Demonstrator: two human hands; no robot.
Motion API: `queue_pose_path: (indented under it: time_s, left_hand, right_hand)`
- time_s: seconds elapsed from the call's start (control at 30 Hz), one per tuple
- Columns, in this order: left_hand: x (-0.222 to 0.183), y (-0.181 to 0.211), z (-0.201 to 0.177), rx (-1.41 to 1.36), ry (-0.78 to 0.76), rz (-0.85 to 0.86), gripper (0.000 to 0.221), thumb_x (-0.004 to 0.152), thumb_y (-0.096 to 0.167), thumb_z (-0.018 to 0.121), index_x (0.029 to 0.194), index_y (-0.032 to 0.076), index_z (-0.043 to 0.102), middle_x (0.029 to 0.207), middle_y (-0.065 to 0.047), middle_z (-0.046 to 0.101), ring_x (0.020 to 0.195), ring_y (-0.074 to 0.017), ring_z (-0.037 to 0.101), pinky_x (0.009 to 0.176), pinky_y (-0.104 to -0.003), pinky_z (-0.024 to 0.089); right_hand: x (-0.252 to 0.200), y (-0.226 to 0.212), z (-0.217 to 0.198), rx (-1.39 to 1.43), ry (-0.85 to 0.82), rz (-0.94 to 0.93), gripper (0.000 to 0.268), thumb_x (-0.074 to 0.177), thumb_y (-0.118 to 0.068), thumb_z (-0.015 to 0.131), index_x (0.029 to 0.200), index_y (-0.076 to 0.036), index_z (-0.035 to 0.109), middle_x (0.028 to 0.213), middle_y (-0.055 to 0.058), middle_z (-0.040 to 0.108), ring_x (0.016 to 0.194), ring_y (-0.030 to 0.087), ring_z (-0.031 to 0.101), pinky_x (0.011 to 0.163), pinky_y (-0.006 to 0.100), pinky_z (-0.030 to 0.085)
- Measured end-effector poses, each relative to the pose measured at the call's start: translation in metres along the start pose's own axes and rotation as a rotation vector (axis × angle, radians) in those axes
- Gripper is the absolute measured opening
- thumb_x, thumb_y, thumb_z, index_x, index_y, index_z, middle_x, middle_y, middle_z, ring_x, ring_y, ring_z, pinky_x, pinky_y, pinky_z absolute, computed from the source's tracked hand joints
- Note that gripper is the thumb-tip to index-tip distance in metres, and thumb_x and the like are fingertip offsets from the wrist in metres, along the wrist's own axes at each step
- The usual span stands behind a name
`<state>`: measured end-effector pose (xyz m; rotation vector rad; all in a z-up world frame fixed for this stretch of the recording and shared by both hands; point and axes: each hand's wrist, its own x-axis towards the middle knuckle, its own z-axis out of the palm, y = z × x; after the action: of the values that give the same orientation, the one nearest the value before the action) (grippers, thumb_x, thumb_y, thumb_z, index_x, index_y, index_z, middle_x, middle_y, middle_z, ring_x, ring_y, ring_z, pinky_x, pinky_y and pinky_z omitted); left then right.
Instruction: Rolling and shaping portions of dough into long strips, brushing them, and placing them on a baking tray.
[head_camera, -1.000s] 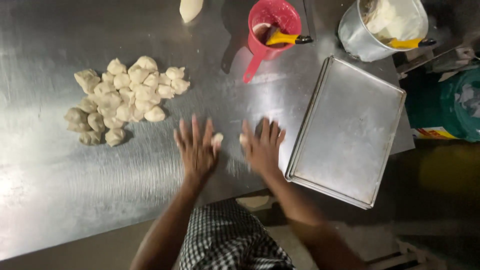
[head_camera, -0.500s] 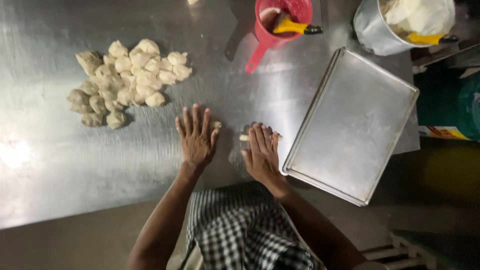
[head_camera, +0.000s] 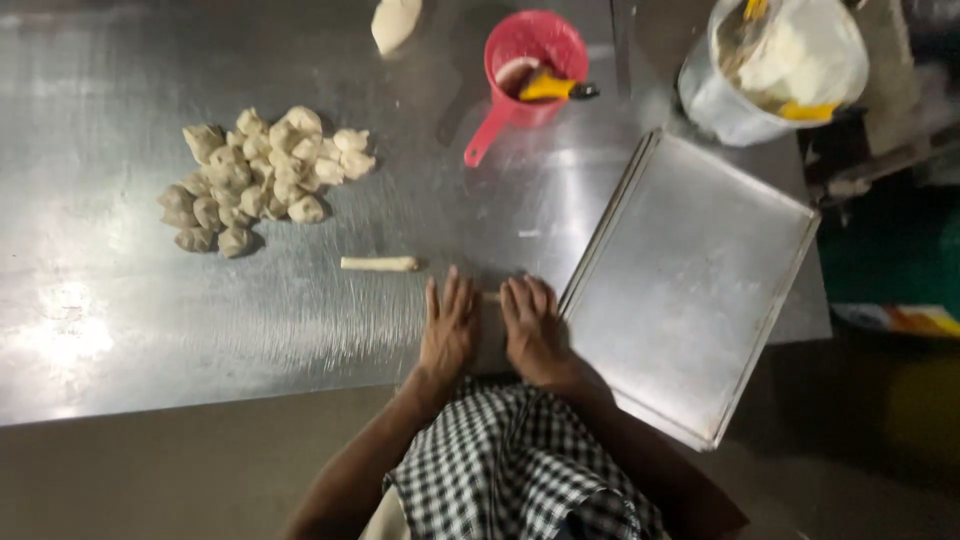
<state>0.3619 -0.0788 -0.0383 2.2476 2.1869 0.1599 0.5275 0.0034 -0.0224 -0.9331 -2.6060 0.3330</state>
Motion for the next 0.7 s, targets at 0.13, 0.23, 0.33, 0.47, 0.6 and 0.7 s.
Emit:
queue_pose_path:
  time_s: [0.13,0.23,0.33,0.47,0.6,0.7]
  left_hand:
    - [0.016,-0.008,0.016,-0.032,-0.009,0.05,0.074,0.102,0.047,0.033,0.155,-0.004,0.028,0.163,-0.027,0.024,0.151,-0.0441,0.017,0.119,-0.067,0.01]
    - [0.057,-0.023,0.022,0.023,0.042,-0.1,0.081,0.106,0.053,0.026,0.158,-0.009,0.024,0.167,-0.03,0.016,0.157,-0.0446,0.011,0.124,-0.064,0.005]
    - [0.124,-0.058,-0.008,-0.02,0.067,-0.237,0.09,0.105,0.063,0.025,0.157,-0.011,0.026,0.166,-0.033,0.018,0.157,-0.0459,0.011,0.124,-0.068,0.003]
    - [0.148,-0.079,-0.004,-0.013,0.149,-0.268,0.093,0.103,0.065,0.028,0.155,-0.012,0.029,0.165,-0.032,0.019,0.156,-0.0459,0.011,0.121,-0.069,0.003]
    - [0.081,-0.063,-0.018,-0.075,-0.004,-0.154,0.094,0.098,0.065,0.035,0.154,-0.01,0.03,0.165,-0.029,0.016,0.155,-0.0435,0.008,0.118,-0.071,0.002]
    - [0.026,-0.063,-0.011,-0.059,-0.1,-0.049,0.081,0.096,0.055,0.044,0.152,-0.003,0.036,0.165,-0.026,0.019,0.155,-0.0428,0.008,0.116,-0.074,0.001]
  right_hand:
    - [0.022,-0.006,0.003,-0.135,0.011,-0.023,0.067,0.094,-0.03,0.054,0.149,0.008,0.044,0.159,0.028,0.038,0.15,0.046,0.027,0.12,0.062,0.013]
    - [0.062,0.021,0.022,-0.213,-0.084,0.155,0.079,0.101,-0.046,0.046,0.157,0.008,0.031,0.165,0.026,0.028,0.154,0.046,0.018,0.122,0.066,0.007]
    - [0.146,0.052,0.021,-0.197,-0.067,0.284,0.084,0.101,-0.056,0.043,0.155,0.008,0.031,0.165,0.027,0.024,0.154,0.046,0.013,0.119,0.068,0.005]
    - [0.169,0.069,0.023,-0.261,-0.102,0.29,0.082,0.1,-0.055,0.042,0.156,0.004,0.032,0.165,0.026,0.022,0.153,0.046,0.012,0.118,0.068,0.004]
    - [0.095,0.042,0.024,-0.217,-0.101,0.136,0.072,0.103,-0.048,0.047,0.16,-0.005,0.035,0.17,0.019,0.021,0.156,0.044,0.008,0.12,0.069,0.002]
    - [0.039,0.029,0.015,-0.185,-0.132,0.101,0.068,0.101,-0.038,0.058,0.159,-0.008,0.04,0.169,0.016,0.025,0.157,0.04,0.009,0.12,0.07,0.002]
